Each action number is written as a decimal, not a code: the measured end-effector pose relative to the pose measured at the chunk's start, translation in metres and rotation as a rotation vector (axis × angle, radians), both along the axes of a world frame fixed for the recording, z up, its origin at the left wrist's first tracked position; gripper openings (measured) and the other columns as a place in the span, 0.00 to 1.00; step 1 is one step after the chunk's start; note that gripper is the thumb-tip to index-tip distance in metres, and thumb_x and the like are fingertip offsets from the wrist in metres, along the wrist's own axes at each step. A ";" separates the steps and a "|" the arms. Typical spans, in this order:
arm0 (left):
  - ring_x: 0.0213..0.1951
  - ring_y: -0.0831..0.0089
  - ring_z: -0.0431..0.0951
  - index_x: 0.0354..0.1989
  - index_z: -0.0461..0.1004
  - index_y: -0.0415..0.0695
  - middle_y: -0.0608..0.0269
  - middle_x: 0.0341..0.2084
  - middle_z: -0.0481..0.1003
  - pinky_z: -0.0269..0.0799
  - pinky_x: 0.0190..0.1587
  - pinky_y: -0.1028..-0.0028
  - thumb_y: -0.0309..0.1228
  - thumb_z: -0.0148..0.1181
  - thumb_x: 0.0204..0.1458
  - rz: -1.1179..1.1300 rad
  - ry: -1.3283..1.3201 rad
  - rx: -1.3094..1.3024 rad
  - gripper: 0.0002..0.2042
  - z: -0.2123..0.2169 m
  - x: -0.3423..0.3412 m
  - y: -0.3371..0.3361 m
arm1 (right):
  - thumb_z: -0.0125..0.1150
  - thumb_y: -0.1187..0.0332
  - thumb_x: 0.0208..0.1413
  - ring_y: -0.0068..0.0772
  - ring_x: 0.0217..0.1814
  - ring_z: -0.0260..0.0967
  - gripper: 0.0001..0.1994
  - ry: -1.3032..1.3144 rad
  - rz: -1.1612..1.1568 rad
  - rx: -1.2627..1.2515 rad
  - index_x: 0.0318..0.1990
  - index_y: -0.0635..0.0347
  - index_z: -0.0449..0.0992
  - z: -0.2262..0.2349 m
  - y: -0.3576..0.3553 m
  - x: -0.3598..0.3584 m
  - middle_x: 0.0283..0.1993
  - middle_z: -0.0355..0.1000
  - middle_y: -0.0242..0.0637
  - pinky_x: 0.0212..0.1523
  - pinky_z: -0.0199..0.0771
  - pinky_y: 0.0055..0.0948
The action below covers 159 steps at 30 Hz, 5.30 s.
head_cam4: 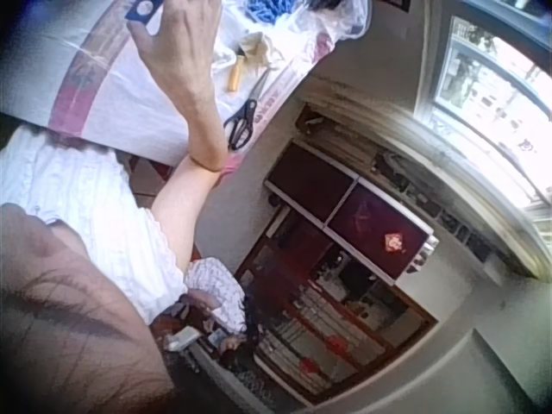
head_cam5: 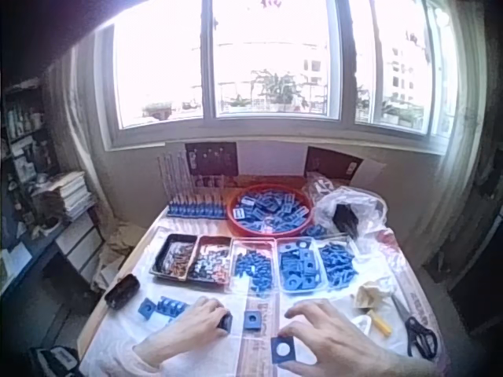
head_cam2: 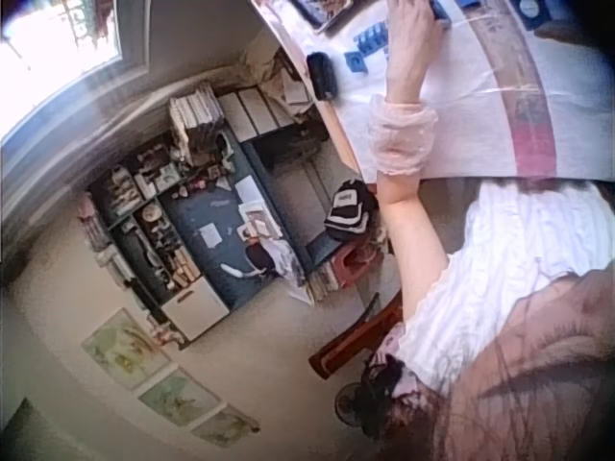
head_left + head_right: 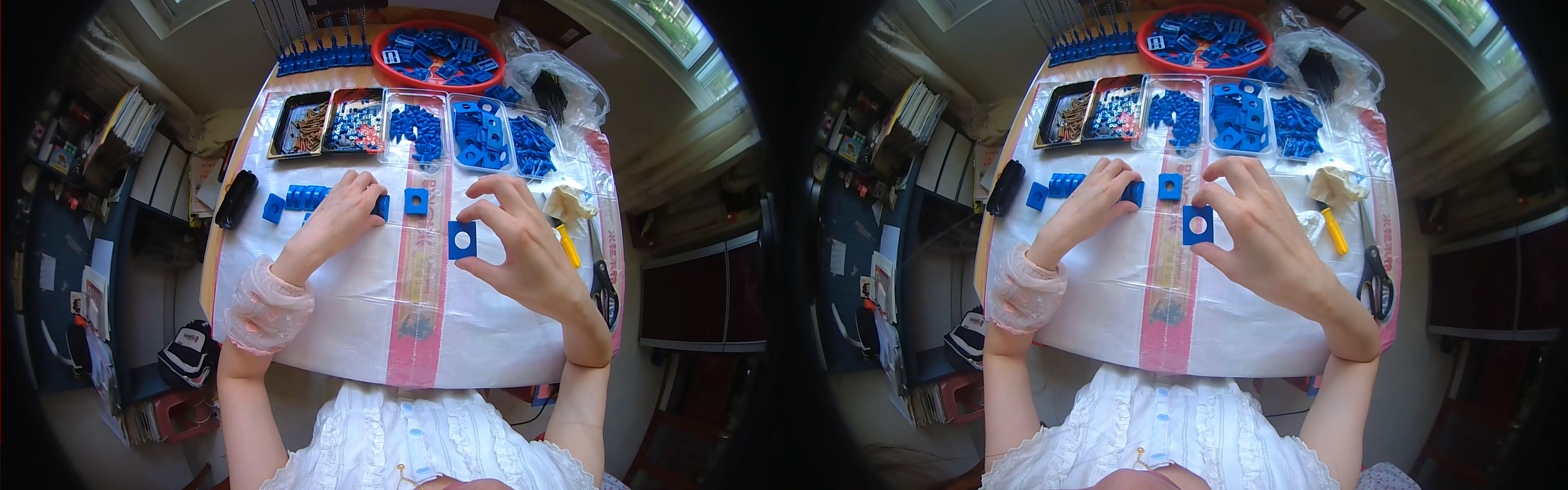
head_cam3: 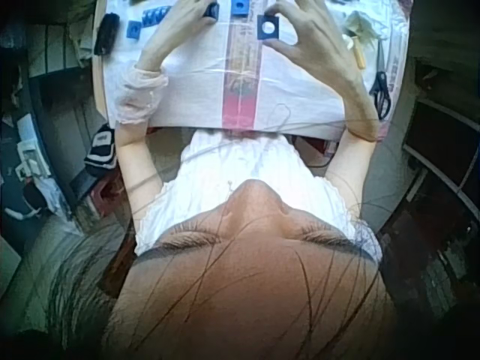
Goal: Assembling blue plastic components using glue.
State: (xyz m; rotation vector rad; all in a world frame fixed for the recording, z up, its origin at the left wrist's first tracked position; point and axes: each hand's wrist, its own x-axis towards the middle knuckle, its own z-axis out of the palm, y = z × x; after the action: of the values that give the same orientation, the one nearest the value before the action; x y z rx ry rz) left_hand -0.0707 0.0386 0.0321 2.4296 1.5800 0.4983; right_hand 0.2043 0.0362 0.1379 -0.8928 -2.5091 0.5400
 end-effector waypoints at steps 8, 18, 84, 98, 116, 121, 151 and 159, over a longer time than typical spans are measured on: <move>0.49 0.58 0.70 0.46 0.69 0.39 0.55 0.42 0.72 0.67 0.54 0.65 0.27 0.69 0.44 -0.030 0.041 0.114 0.21 0.006 0.001 -0.007 | 0.72 0.73 0.40 0.46 0.62 0.59 0.17 0.011 0.010 0.010 0.39 0.63 0.74 -0.001 0.001 -0.001 0.53 0.65 0.43 0.60 0.64 0.40; 0.45 0.60 0.74 0.53 0.65 0.43 0.57 0.42 0.75 0.73 0.48 0.65 0.26 0.76 0.38 -0.037 -0.272 0.271 0.32 0.015 0.025 -0.052 | 0.72 0.73 0.40 0.47 0.62 0.59 0.17 0.018 0.011 0.009 0.40 0.62 0.73 0.000 0.000 -0.003 0.53 0.65 0.44 0.60 0.65 0.41; 0.54 0.76 0.73 0.60 0.65 0.42 0.61 0.52 0.72 0.73 0.59 0.79 0.28 0.59 0.59 0.010 -2.064 -1.169 0.21 -0.031 0.059 -0.057 | 0.72 0.74 0.39 0.50 0.62 0.59 0.21 0.057 0.112 0.009 0.44 0.59 0.74 -0.021 0.000 -0.023 0.54 0.64 0.44 0.60 0.64 0.43; 0.55 0.77 0.72 0.59 0.67 0.42 0.63 0.53 0.72 0.70 0.61 0.78 0.28 0.58 0.60 -0.010 -2.043 -1.182 0.19 -0.034 0.058 -0.057 | 0.72 0.73 0.38 0.50 0.62 0.59 0.20 0.024 0.123 -0.033 0.43 0.60 0.74 -0.027 0.005 -0.025 0.55 0.64 0.44 0.61 0.63 0.44; 0.55 0.78 0.72 0.60 0.66 0.42 0.64 0.53 0.72 0.71 0.60 0.79 0.29 0.57 0.60 0.000 -2.009 -1.194 0.19 -0.034 0.057 -0.057 | 0.71 0.74 0.38 0.49 0.62 0.59 0.22 0.007 0.122 -0.043 0.45 0.58 0.74 -0.031 0.008 -0.026 0.54 0.65 0.44 0.61 0.63 0.43; 0.55 0.78 0.72 0.60 0.66 0.42 0.65 0.53 0.72 0.70 0.60 0.79 0.29 0.58 0.60 0.004 -1.994 -1.209 0.20 -0.035 0.057 -0.057 | 0.71 0.74 0.38 0.49 0.62 0.59 0.22 0.012 0.125 -0.048 0.46 0.58 0.74 -0.028 0.008 -0.027 0.54 0.65 0.44 0.61 0.62 0.44; 0.55 0.76 0.73 0.58 0.68 0.43 0.64 0.51 0.73 0.70 0.61 0.77 0.28 0.59 0.60 -0.010 -2.023 -1.179 0.18 -0.036 0.057 -0.058 | 0.70 0.75 0.38 0.50 0.61 0.59 0.22 -0.004 0.130 -0.008 0.46 0.60 0.74 -0.028 0.003 -0.028 0.55 0.65 0.45 0.59 0.63 0.44; 0.55 0.76 0.73 0.58 0.68 0.43 0.63 0.51 0.73 0.70 0.61 0.76 0.28 0.58 0.60 -0.038 -2.035 -1.170 0.18 -0.037 0.057 -0.058 | 0.70 0.74 0.38 0.50 0.61 0.59 0.23 -0.014 0.132 -0.004 0.47 0.59 0.74 -0.028 0.003 -0.027 0.55 0.65 0.45 0.59 0.62 0.44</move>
State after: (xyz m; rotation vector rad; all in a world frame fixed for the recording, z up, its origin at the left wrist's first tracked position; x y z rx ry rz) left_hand -0.0135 -0.0190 -0.0050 0.3055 0.4045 1.0023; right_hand 0.1775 0.0392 0.1102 -0.7386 -2.5929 0.5819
